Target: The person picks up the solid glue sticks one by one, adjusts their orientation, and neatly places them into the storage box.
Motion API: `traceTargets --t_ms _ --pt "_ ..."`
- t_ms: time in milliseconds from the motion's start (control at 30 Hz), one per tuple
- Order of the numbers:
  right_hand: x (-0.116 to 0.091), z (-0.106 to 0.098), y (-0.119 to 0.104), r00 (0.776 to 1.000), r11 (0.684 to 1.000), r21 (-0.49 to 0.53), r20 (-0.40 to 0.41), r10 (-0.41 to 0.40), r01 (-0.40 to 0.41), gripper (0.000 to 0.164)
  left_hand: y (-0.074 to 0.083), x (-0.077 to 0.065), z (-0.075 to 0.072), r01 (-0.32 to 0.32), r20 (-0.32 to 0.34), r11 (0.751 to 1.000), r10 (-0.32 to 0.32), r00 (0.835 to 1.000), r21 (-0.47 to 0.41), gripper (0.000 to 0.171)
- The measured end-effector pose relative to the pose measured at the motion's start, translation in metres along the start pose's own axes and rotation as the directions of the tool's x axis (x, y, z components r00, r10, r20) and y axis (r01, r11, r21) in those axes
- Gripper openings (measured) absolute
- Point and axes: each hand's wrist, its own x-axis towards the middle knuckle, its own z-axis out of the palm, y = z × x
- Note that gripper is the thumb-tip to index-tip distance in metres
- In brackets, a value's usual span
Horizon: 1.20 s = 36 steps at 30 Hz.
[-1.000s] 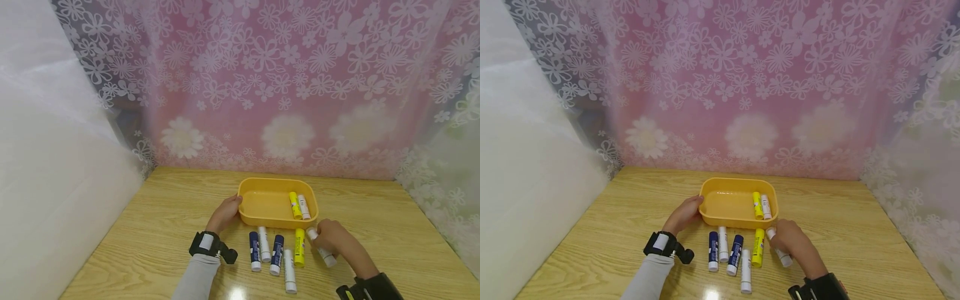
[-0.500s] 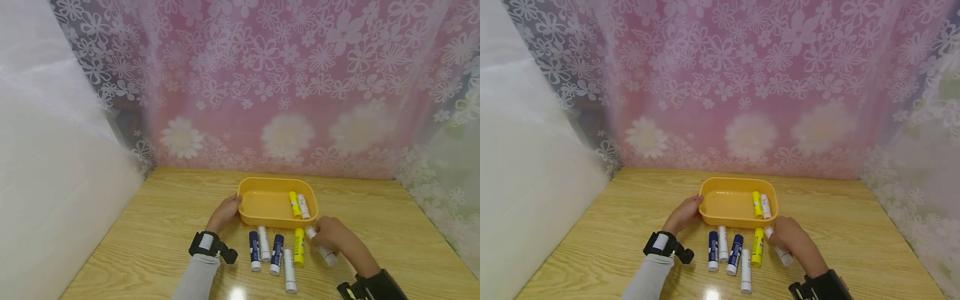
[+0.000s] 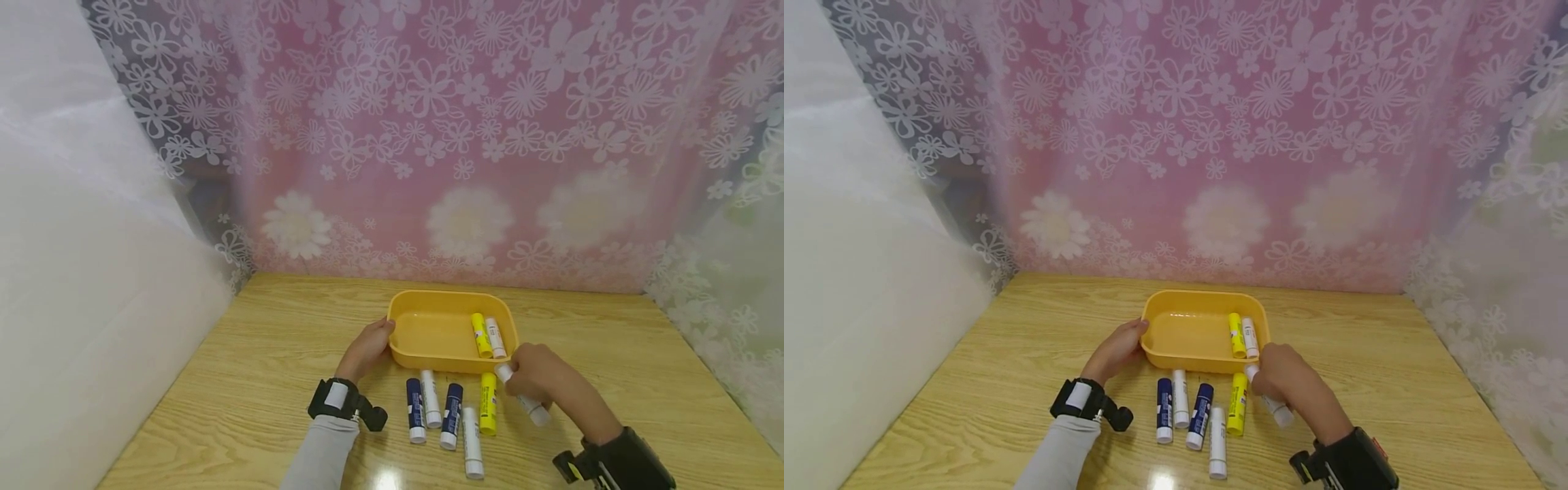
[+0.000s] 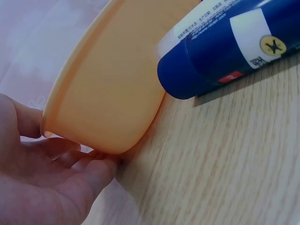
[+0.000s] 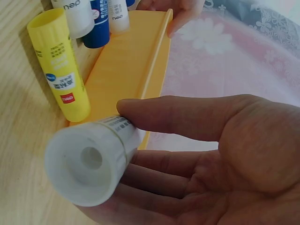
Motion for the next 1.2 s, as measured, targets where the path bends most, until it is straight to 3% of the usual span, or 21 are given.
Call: traceTargets --t_ms 233,667,967,1200 --pt "0.0 -0.006 -0.007 0.999 0.999 -0.017 -0.014 -0.031 0.03 0.02 -0.002 0.001 -0.001 -0.023 0.002 1.0 0.023 1.0 0.009 0.057" --pt "0.001 -0.016 -0.02 1.0 0.999 -0.035 -0.006 -0.018 0.018 0.019 -0.001 0.0 -0.001 0.005 -0.012 1.0 -0.005 1.0 0.017 0.058" --pt "0.011 -0.021 -0.02 0.998 0.995 -0.085 -0.03 -0.047 0.044 0.013 -0.002 0.002 -0.001 -0.058 0.011 0.998 0.058 0.998 -0.003 0.052" --pt "0.019 -0.024 -0.023 0.998 0.992 -0.121 -0.029 -0.048 0.045 0.013 -0.003 0.002 -0.001 -0.046 0.011 0.999 0.046 0.999 0.006 0.052"
